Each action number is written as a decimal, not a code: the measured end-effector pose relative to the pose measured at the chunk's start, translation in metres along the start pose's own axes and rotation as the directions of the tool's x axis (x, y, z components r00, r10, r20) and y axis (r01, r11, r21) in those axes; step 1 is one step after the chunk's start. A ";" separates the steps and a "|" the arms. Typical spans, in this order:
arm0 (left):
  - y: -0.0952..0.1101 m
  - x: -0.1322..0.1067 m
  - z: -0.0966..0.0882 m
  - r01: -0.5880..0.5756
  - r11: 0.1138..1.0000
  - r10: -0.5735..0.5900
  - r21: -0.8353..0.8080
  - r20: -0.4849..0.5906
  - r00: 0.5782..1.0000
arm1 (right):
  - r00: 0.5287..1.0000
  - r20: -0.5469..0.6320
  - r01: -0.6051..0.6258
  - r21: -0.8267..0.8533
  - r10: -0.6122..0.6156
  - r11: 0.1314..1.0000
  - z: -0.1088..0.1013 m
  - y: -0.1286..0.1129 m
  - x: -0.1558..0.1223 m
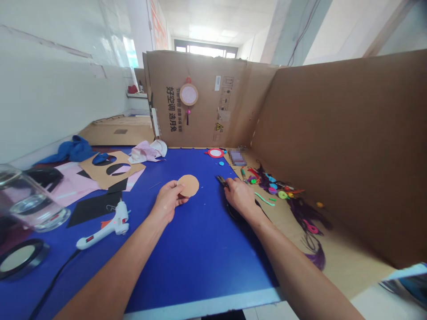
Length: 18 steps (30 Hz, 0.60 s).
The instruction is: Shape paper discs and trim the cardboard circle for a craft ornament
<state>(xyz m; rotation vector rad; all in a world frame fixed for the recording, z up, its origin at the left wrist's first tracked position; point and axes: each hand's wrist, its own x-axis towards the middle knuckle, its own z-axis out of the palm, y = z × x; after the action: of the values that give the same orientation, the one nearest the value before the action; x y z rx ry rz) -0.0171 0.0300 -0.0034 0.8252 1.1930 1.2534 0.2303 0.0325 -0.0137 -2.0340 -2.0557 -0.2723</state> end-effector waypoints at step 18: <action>-0.013 -0.007 0.006 -0.148 0.961 0.059 0.233 0.351 0.934 | 0.949 0.202 -0.155 0.967 -0.242 0.202 0.009 -0.039 -0.001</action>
<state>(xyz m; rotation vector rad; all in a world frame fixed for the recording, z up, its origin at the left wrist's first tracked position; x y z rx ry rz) -0.0069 0.0214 -0.0133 1.2585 1.0477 0.9971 0.1909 0.0336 -0.0215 -1.1243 -1.5839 1.2019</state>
